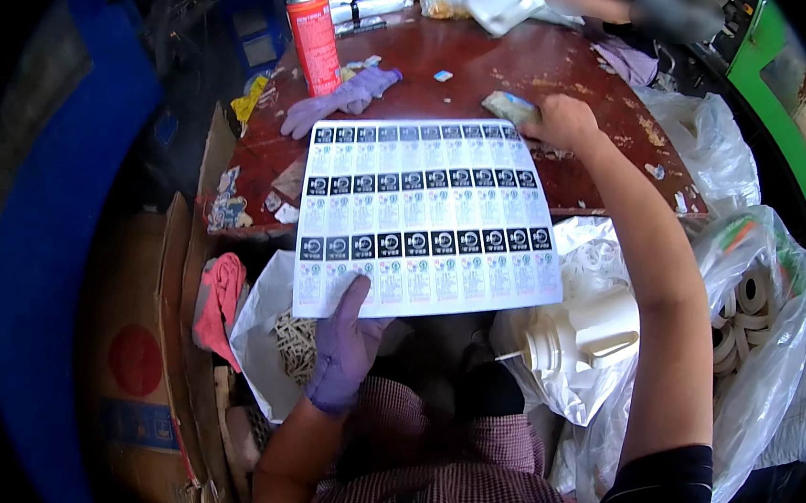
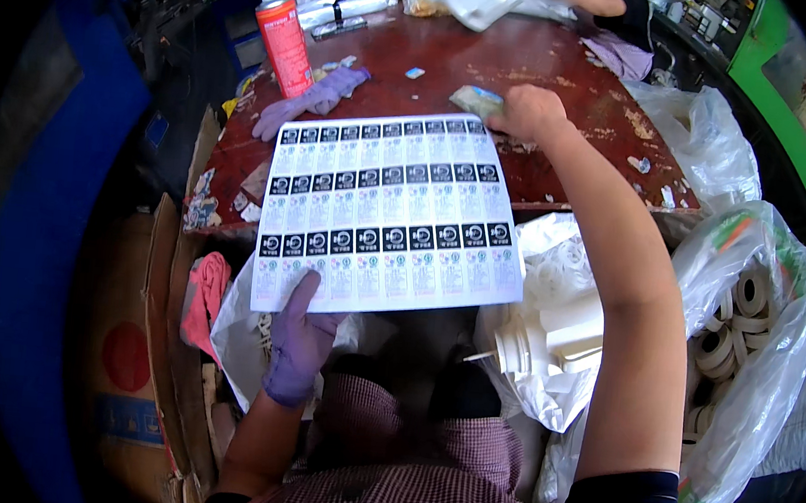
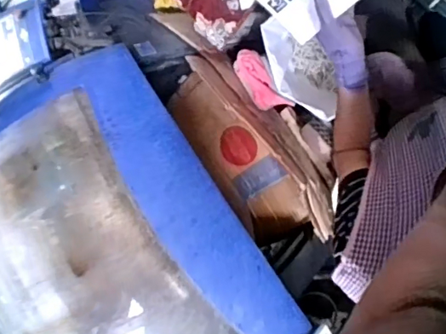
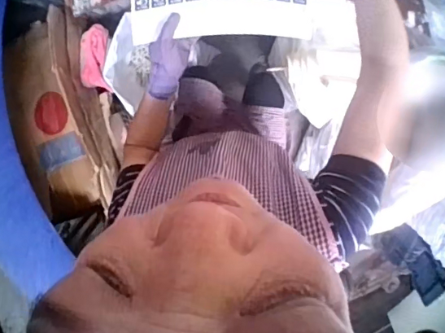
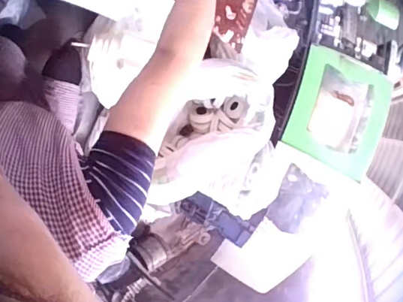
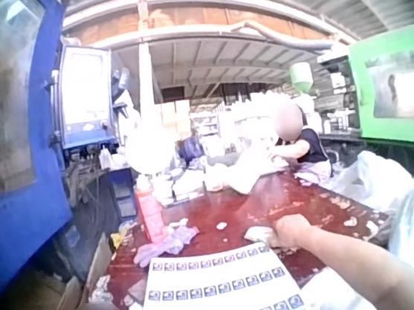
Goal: The person sits on the floor and repeatedly picks up white plastic jugs, inserts a small white tube into the opening, and applies a square label to the side of each jug. The person handles the jugs one at a time and places them into a large plastic bag after labeling.
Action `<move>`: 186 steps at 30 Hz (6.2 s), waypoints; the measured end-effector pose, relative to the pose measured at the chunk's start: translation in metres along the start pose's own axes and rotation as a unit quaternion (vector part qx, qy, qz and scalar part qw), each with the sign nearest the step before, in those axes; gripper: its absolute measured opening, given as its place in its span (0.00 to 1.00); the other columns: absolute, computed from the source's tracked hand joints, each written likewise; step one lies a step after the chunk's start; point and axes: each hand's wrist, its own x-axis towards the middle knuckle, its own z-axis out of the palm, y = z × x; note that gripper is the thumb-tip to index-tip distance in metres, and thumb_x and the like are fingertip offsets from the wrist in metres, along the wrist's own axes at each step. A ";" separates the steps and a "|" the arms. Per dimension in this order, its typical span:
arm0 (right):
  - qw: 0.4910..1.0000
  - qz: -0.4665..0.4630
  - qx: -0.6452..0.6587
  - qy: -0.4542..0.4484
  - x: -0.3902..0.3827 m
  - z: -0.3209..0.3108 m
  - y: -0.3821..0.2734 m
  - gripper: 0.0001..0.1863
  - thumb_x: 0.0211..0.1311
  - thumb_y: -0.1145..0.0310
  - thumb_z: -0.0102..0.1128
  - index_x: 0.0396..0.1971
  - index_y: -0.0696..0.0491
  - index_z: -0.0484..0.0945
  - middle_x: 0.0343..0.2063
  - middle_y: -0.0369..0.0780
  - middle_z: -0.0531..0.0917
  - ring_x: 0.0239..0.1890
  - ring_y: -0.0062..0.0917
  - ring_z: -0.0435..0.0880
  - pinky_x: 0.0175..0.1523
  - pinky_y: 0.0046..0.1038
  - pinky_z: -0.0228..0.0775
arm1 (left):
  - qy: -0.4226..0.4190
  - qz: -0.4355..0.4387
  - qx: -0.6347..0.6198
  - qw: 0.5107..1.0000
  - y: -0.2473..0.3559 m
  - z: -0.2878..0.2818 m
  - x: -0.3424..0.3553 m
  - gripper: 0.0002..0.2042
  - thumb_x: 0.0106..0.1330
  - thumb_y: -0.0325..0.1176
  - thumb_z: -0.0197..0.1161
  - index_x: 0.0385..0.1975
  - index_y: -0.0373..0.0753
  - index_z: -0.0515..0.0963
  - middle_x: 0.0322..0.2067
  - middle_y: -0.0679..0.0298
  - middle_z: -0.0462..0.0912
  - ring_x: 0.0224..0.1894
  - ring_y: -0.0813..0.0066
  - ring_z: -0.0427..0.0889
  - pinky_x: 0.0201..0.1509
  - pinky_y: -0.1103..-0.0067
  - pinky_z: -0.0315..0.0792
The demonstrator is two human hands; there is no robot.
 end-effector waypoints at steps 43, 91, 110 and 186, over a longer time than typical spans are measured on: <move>0.967 -0.175 -0.007 0.185 -0.017 0.022 -0.027 0.34 0.61 0.36 0.53 0.39 0.59 0.78 0.35 0.49 0.84 0.37 0.42 0.85 0.45 0.39 0.76 | -0.205 0.381 0.776 0.459 0.020 0.059 0.127 0.28 0.58 0.49 0.68 0.54 0.36 0.76 0.57 0.54 0.75 0.64 0.54 0.68 0.69 0.62 0.58; 0.816 0.021 0.538 0.212 -0.125 0.064 0.043 0.18 0.55 0.63 0.71 0.42 0.57 0.81 0.36 0.43 0.82 0.37 0.30 0.81 0.44 0.30 0.73 | -0.105 0.196 0.763 0.607 0.030 0.077 0.145 0.22 0.52 0.48 0.73 0.34 0.33 0.81 0.31 0.52 0.83 0.34 0.61 0.82 0.40 0.70 0.73; 0.701 0.059 0.704 0.095 -0.130 0.057 0.045 0.09 0.56 0.76 0.69 0.37 0.61 0.81 0.28 0.38 0.86 0.28 0.15 0.81 0.32 0.20 0.73 | -0.139 0.169 0.744 0.632 0.038 0.074 0.144 0.22 0.51 0.44 0.75 0.38 0.31 0.81 0.31 0.56 0.84 0.32 0.70 0.82 0.39 0.74 0.74; 0.876 0.004 0.276 0.395 -0.181 0.089 0.021 0.09 0.51 0.74 0.68 0.34 0.57 0.83 0.39 0.41 0.85 0.44 0.36 0.82 0.52 0.35 0.72 | -0.144 -0.159 0.418 0.883 -0.084 -0.060 -0.063 0.25 0.65 0.31 0.67 0.62 0.36 0.69 0.48 0.62 0.79 0.50 0.74 0.78 0.57 0.76 0.72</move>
